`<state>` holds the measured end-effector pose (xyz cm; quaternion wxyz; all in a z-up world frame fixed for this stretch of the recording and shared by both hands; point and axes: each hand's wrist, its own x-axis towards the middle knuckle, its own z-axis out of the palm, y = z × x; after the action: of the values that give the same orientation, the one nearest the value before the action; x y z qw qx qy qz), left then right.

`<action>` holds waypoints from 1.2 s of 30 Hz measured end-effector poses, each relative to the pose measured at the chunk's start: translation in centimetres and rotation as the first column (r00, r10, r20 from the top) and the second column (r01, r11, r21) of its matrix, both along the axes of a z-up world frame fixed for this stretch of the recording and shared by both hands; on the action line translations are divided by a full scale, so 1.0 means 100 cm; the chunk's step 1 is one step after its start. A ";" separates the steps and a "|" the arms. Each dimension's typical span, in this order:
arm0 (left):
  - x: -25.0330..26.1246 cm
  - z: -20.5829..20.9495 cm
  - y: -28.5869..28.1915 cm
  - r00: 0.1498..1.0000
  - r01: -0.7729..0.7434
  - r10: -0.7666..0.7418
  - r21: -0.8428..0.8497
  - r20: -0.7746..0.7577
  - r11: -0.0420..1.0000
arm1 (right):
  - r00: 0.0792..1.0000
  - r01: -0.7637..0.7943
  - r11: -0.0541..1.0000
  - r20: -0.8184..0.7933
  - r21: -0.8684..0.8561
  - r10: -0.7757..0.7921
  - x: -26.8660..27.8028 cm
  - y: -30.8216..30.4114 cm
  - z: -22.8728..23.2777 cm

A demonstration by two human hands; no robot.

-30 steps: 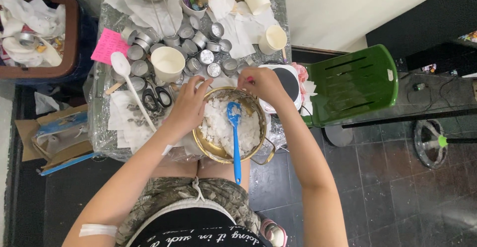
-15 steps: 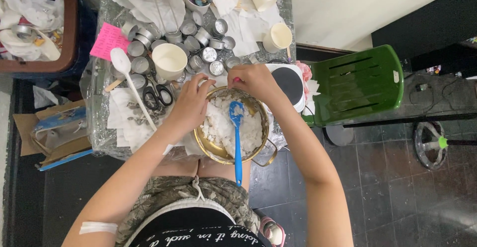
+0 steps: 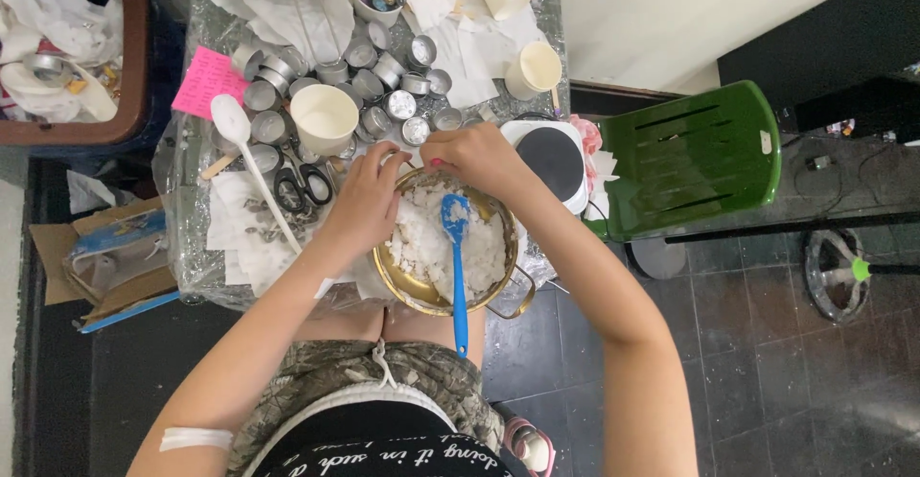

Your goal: Stirring wax flakes in a pot at a melting station.

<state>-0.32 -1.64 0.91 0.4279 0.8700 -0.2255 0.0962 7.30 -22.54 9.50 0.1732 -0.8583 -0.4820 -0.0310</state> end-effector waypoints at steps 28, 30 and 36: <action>-0.001 0.001 -0.002 1.000 -0.017 0.018 0.069 -0.015 0.997 | 0.866 0.276 0.955 -0.458 0.107 -0.199 0.003 -0.014 -0.025; -0.002 0.006 -0.002 1.000 -0.020 0.020 0.077 -0.002 0.997 | 0.820 0.272 0.945 -0.557 0.183 -0.128 0.005 -0.016 -0.032; -0.004 0.006 -0.002 0.998 -0.063 0.062 0.092 0.014 0.994 | 0.684 0.528 0.828 -0.674 0.191 -0.280 -0.017 -0.017 -0.033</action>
<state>-0.76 -1.84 1.54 0.3825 0.8950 -0.2047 0.1038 5.58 -24.28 6.22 0.4685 -0.8566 -0.1771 0.1237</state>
